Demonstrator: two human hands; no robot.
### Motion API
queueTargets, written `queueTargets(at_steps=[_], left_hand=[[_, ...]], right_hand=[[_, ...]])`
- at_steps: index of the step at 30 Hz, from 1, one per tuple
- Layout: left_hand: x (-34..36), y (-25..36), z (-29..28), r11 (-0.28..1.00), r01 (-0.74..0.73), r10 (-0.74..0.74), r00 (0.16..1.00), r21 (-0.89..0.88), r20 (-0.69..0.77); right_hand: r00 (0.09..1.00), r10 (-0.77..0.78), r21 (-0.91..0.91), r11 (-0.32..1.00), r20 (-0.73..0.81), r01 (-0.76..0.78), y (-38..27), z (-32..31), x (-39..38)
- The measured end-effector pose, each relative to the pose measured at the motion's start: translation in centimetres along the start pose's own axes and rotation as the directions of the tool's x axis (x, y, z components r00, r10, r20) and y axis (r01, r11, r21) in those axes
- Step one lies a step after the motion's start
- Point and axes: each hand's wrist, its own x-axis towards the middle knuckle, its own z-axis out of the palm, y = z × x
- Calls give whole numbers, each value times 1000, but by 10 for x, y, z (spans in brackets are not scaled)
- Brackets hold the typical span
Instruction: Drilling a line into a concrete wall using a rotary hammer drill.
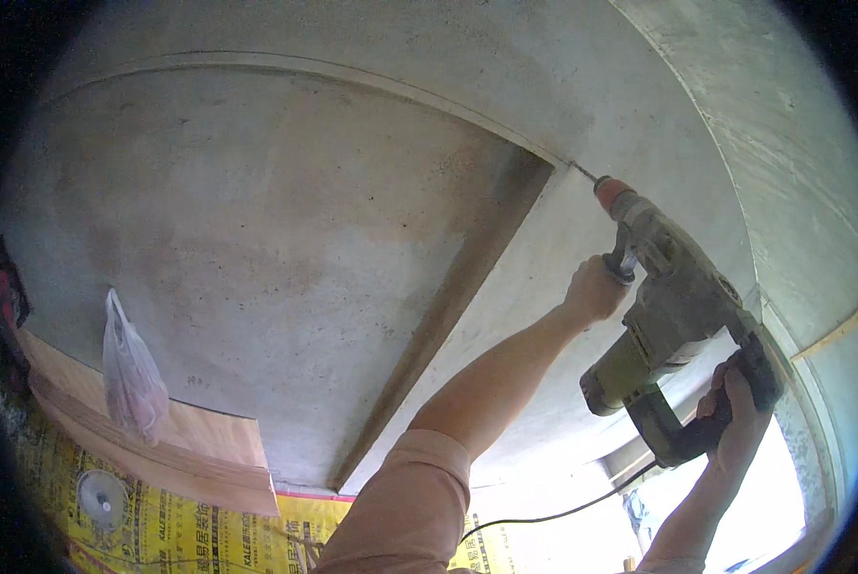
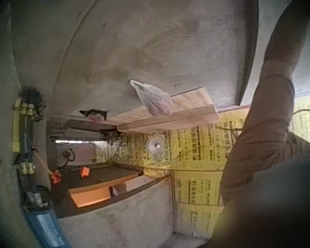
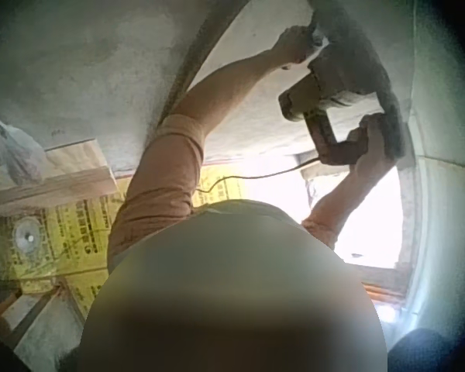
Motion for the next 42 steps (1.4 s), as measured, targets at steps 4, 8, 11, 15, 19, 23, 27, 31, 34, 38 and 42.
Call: queueTargets(at_steps=[4,8,11,15,19,23,27,31,34,38,42], left_hand=[[3,-1,-10,999,31,-30,999,-30,45],[-1,-2,-18,991,124,-119,990,-53,80],[2,-15,-9,995,80,-77,995,-52,61],[4,-9,-9,990,116,-107,988,-82,112],[0,-8,-10,990,81,-70,993,-114,99],[13,-6,-2,996,23,-15,996,-90,88],[8,0,4,971,7,-1,1000,-239,24],[7,5,10,961,25,-25,1000,-275,6],[13,-2,31,944,-28,15,999,-330,-42],[16,-9,32,924,-46,21,997,-381,-69],[14,-5,35,863,-106,46,990,-494,-133]], right_hand=[[999,-26,-46,999,-41,24,0,-2,-10],[1000,-20,15,1000,-12,21,12,2,-10],[999,-12,32,999,-35,13,14,4,-15],[998,-13,1,1000,-67,13,13,3,-13],[1000,-23,-20,1000,-20,23,14,-2,-11],[999,-23,-109,994,-36,19,5,-2,-4],[999,-34,-105,994,41,38,2,-15,9],[995,-61,-197,977,78,75,-1,-20,13],[992,-73,-264,960,102,98,-5,-30,13],[989,-118,-337,931,85,140,-6,-16,9],[987,-147,-310,937,68,161,1,-9,11]])
